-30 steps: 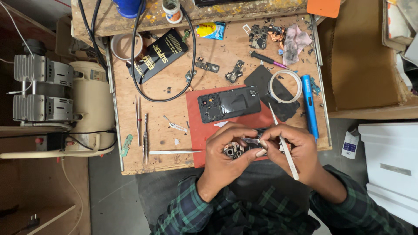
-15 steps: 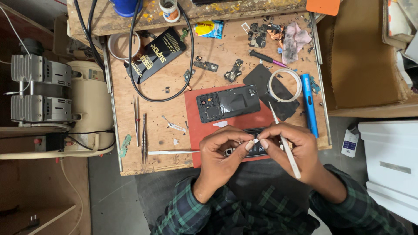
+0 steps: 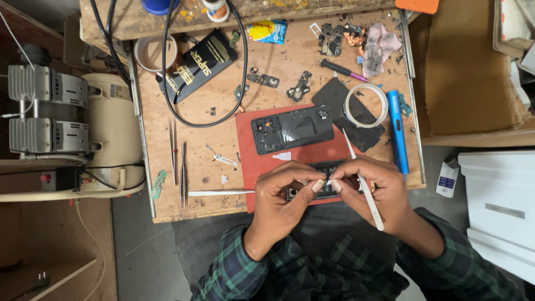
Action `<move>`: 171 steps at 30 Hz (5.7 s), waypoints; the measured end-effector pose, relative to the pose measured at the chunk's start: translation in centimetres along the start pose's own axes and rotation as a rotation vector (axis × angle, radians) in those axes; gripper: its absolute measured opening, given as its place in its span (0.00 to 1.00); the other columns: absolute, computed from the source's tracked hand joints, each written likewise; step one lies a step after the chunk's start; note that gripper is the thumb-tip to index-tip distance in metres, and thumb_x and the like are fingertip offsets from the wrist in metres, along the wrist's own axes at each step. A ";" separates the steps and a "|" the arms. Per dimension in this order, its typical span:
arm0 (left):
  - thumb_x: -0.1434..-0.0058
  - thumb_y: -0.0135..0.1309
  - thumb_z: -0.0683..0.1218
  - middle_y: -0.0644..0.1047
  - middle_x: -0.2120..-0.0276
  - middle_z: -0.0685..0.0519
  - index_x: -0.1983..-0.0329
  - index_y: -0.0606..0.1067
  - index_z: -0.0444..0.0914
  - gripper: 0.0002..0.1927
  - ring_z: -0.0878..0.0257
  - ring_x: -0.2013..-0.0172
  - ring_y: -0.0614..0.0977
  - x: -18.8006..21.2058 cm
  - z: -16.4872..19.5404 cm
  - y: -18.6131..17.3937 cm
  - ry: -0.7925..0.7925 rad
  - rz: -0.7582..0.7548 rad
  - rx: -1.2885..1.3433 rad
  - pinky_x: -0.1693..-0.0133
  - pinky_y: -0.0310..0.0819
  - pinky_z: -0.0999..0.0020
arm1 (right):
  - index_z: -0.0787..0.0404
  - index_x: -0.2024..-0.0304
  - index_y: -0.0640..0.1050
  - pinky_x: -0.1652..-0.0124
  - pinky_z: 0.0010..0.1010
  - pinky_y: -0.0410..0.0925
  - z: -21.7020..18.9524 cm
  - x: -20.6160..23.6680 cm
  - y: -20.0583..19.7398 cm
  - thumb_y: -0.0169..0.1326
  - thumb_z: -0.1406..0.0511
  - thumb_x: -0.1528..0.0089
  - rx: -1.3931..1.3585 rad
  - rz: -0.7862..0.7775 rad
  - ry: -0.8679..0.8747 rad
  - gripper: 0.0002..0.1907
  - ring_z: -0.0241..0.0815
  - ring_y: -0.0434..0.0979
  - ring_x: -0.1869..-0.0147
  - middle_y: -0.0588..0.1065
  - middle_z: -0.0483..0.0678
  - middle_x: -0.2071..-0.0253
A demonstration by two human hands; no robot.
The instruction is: The person uses tweezers to manipulate small components on a disassembled smartphone motherboard. They carefully place and adjust tiny parts within the device's internal frame.
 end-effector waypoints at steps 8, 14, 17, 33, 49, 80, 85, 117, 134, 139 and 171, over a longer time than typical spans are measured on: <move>0.39 0.65 0.38 0.80 0.58 0.52 0.54 0.81 0.36 0.10 0.66 0.61 0.80 -0.6 2.0 -0.6 0.121 -0.030 -0.137 0.61 0.75 0.72 | 0.64 0.61 0.80 0.69 0.19 0.66 0.1 -0.1 0.3 0.61 0.73 0.40 0.004 0.003 0.026 0.05 0.26 0.74 0.68 0.77 0.42 0.67; 0.45 0.69 0.39 0.76 0.62 0.53 0.59 0.83 0.37 0.10 0.62 0.60 0.78 -0.4 4.0 -0.7 0.280 0.018 -0.360 0.60 0.73 0.68 | 0.64 0.61 0.80 0.67 0.19 0.67 -0.2 -0.2 0.6 0.61 0.73 0.41 -0.001 -0.003 0.005 0.06 0.26 0.75 0.67 0.78 0.43 0.66; 0.44 0.69 0.38 0.74 0.64 0.53 0.59 0.83 0.37 0.10 0.64 0.63 0.78 -0.4 3.9 -0.7 0.267 0.019 -0.358 0.62 0.73 0.69 | 0.64 0.61 0.80 0.67 0.19 0.68 -0.3 -0.2 0.6 0.62 0.73 0.41 0.005 -0.006 -0.009 0.06 0.26 0.75 0.67 0.78 0.43 0.66; 0.39 0.64 0.35 0.78 0.55 0.50 0.58 0.80 0.35 0.08 0.61 0.57 0.82 -0.3 3.8 -0.5 0.251 -0.048 -0.231 0.57 0.79 0.69 | 0.63 0.62 0.80 0.71 0.18 0.65 0.0 -0.1 0.7 0.62 0.71 0.41 0.006 -0.004 0.050 0.05 0.24 0.72 0.71 0.77 0.40 0.71; 0.37 0.61 0.36 0.81 0.65 0.52 0.58 0.82 0.34 0.05 0.69 0.70 0.74 -0.8 1.4 -0.3 0.044 -0.114 -0.163 0.67 0.68 0.73 | 0.63 0.61 0.80 0.71 0.19 0.64 -0.5 -0.2 0.6 0.63 0.72 0.42 -0.002 -0.005 0.006 0.07 0.24 0.72 0.71 0.77 0.41 0.70; 0.38 0.62 0.33 0.79 0.70 0.56 0.62 0.83 0.33 0.04 0.76 0.74 0.70 0.3 -1.3 -0.4 -0.041 -0.079 0.033 0.72 0.61 0.78 | 0.62 0.63 0.81 0.73 0.26 0.61 -3.5 -0.6 0.8 0.66 0.74 0.49 0.203 0.024 -0.267 0.12 0.32 0.71 0.74 0.73 0.43 0.76; 0.37 0.60 0.33 0.81 0.68 0.54 0.63 0.81 0.31 0.02 0.74 0.68 0.80 0.6 -2.4 -0.2 -0.133 -0.087 0.178 0.69 0.69 0.79 | 0.62 0.63 0.82 0.75 0.26 0.60 -3.9 -0.2 0.6 0.67 0.74 0.49 0.218 0.069 -0.320 0.11 0.33 0.71 0.74 0.73 0.44 0.76; 0.36 0.60 0.34 0.78 0.73 0.57 0.64 0.82 0.29 0.02 0.78 0.73 0.74 0.6 -2.3 -0.1 -0.263 -0.112 0.077 0.72 0.64 0.81 | 0.61 0.65 0.79 0.74 0.28 0.59 -4.5 -0.6 0.8 0.64 0.73 0.51 0.288 -0.001 -0.360 0.11 0.36 0.70 0.76 0.71 0.44 0.78; 0.38 0.58 0.37 0.84 0.66 0.53 0.61 0.82 0.33 0.04 0.71 0.69 0.81 -0.2 -1.4 -4.0 -0.172 0.057 -0.215 0.67 0.73 0.75 | 0.67 0.62 0.80 0.64 0.19 0.65 4.8 1.6 -0.4 0.59 0.73 0.38 -0.311 0.028 0.212 0.03 0.27 0.72 0.63 0.78 0.44 0.65; 0.38 0.61 0.43 0.80 0.68 0.47 0.62 0.82 0.35 0.05 0.55 0.73 0.82 -2.8 0.3 -12.2 -0.052 0.355 -0.888 0.69 0.73 0.62 | 0.66 0.62 0.80 0.66 0.17 0.63 4.0 1.3 0.1 0.59 0.72 0.38 -0.228 0.012 0.174 0.03 0.25 0.71 0.66 0.78 0.42 0.65; 0.42 0.63 0.35 0.80 0.71 0.55 0.64 0.82 0.33 0.04 0.74 0.73 0.77 0.8 1.0 0.6 -0.047 0.014 -0.255 0.72 0.70 0.80 | 0.63 0.61 0.83 0.76 0.19 0.60 0.3 1.9 0.7 0.64 0.72 0.43 0.130 0.121 0.010 0.07 0.25 0.70 0.76 0.79 0.42 0.72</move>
Point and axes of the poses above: each hand's wrist, its own x-axis away from the middle knuckle, its own y-axis out of the palm, z = x × y, the point moved 8 cm from there along -x, towards the middle knuckle
